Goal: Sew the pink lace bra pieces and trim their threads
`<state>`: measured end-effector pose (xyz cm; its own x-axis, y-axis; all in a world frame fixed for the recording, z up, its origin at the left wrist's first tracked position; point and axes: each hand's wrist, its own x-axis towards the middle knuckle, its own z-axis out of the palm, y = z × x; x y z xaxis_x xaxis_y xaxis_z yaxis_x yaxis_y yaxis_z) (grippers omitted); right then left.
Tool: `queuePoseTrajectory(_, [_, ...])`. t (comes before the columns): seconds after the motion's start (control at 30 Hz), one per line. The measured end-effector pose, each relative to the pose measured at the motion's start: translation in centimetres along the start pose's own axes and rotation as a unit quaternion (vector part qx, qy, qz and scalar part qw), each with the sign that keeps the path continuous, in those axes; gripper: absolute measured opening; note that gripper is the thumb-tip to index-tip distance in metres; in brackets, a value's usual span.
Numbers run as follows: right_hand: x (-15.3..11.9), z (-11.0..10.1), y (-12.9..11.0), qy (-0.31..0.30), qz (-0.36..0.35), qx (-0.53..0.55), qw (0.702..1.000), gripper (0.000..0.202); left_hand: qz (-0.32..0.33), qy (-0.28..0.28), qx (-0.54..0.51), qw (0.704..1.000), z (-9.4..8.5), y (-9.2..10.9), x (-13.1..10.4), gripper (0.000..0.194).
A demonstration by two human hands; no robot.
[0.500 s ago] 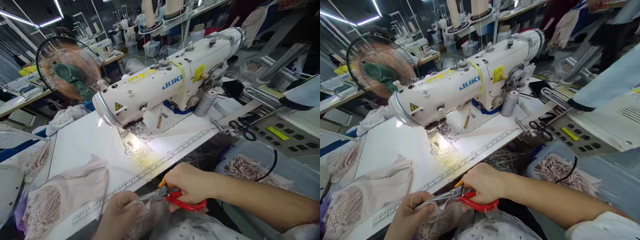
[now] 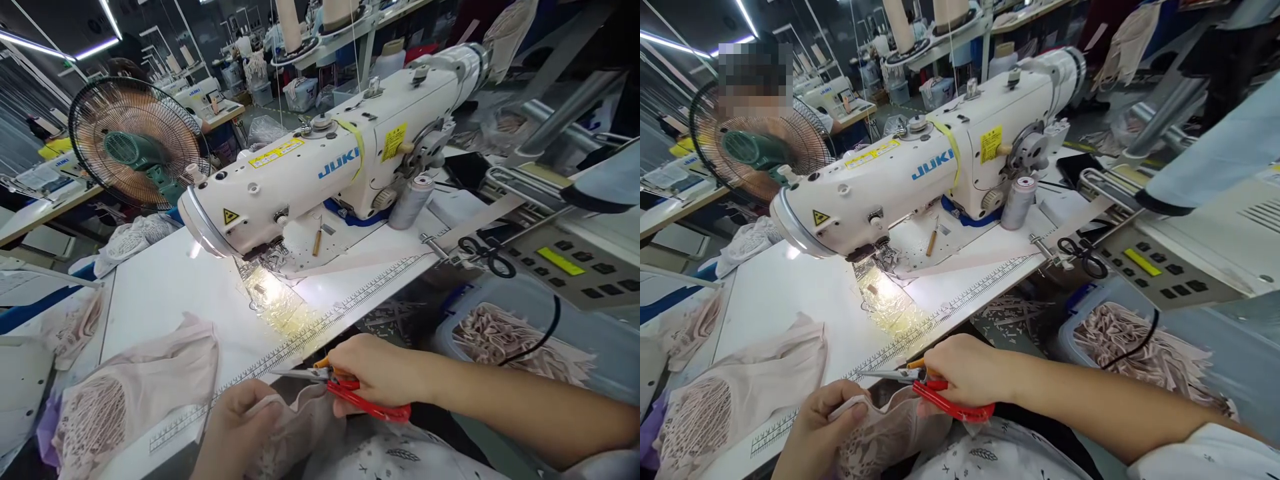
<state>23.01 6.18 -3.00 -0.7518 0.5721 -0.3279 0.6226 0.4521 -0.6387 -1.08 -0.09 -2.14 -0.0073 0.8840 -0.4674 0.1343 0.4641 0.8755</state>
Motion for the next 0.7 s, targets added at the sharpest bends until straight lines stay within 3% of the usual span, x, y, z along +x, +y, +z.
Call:
queuePoseTrajectory(0.13, [0.2, 1.1, 0.1, 0.127, -0.010, 0.163, 0.978, 0.041, 0.011, 0.053, -0.033, 0.998, 0.2, 0.4, -0.4, 0.038])
queuePoseTrajectory(0.2, [0.6, 2.2, 0.1, 0.160, -0.041, 0.232, 0.959, 0.044, 0.016, 0.077, -0.054, 0.995, 0.3, 0.6, -0.6, 0.038])
queuePoseTrajectory(0.3, [1.6, 4.2, -0.2, 0.158, -0.072, 0.284, 0.943, 0.044, 0.026, 0.112, -0.097, 0.989, 0.5, 0.9, -1.0, 0.039])
queuePoseTrajectory(0.43, [2.8, 5.5, -0.7, 0.167, -0.060, 0.261, 0.949, 0.043, 0.020, 0.134, -0.143, 0.981, 0.4, 1.2, -1.8, 0.039])
queuePoseTrajectory(0.57, [3.0, 4.9, -1.4, 0.132, -0.051, 0.200, 0.970, 0.025, 0.010, 0.151, -0.182, 0.972, -0.2, 1.6, -2.7, 0.039])
queuePoseTrajectory(0.7, [2.1, 3.8, -1.9, 0.105, -0.033, 0.187, 0.976, 0.026, 0.043, 0.199, -0.169, 0.964, -1.6, 1.5, -2.9, 0.039])
